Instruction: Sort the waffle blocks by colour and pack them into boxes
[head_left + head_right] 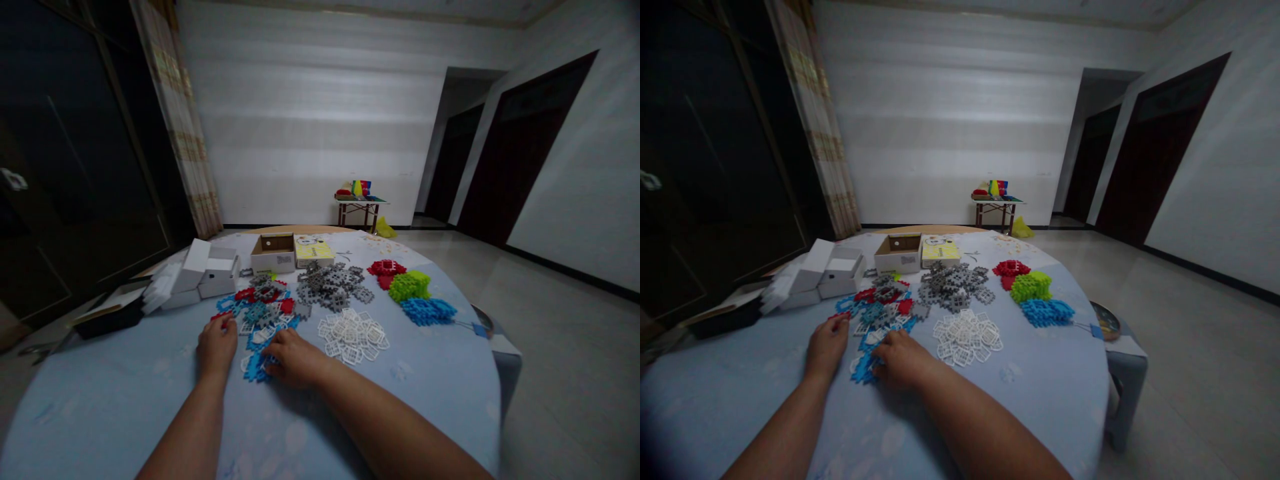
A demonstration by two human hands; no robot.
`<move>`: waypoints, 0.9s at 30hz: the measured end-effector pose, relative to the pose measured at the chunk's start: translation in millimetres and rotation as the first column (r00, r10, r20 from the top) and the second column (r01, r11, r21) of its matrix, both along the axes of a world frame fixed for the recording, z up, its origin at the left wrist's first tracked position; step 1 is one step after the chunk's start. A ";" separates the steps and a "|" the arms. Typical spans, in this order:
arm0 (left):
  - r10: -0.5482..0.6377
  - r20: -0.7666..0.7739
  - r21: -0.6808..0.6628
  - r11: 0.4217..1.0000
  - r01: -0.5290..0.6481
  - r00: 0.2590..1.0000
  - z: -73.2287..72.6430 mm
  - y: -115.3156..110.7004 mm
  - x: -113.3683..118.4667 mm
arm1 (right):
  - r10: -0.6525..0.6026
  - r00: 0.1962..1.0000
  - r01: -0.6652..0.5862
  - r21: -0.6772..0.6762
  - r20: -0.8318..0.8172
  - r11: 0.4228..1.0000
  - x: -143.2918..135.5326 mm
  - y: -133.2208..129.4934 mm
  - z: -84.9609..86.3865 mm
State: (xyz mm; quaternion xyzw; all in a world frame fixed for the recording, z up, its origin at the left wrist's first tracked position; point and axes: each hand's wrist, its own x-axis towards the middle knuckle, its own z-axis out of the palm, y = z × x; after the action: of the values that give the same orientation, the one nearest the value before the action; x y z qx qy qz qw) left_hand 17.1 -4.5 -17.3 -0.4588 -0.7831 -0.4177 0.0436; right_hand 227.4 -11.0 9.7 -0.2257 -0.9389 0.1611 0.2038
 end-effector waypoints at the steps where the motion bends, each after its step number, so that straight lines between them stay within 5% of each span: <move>1: 0.001 -0.001 -0.005 1.000 -0.001 1.000 0.2 -0.2 0.2 | 0.008 1.000 -0.009 0.011 0.013 1.000 -0.4 1.4 1.0; 11: 0.014 -0.008 -0.025 1.000 -0.014 1.000 -0.7 0.5 -0.6 | 0.012 0.999 -0.009 -0.080 0.043 0.997 -5.2 13.8 8.9; 18: 0.006 -0.017 -0.007 1.000 -0.006 1.000 -3.1 2.4 -2.0 | -0.034 0.982 -0.024 -0.297 -0.188 0.955 3.0 17.2 15.6; 22: 0.005 -0.023 0.010 1.000 -0.005 1.000 -4.5 2.9 -2.8 | -0.183 0.924 0.022 -0.434 -0.335 0.901 38.2 28.7 30.5; 27: -0.028 -0.050 0.040 0.999 0.030 0.998 1.2 2.5 2.9 | -0.353 0.876 0.235 -0.348 -0.328 0.908 109.4 45.9 44.1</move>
State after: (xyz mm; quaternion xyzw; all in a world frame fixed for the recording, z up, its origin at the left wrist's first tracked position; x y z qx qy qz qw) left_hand 20.0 -2.0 -16.1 -0.4794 -0.7661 -0.4229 0.0661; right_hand 336.7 34.9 53.8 -0.3594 -0.7995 0.3082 0.3696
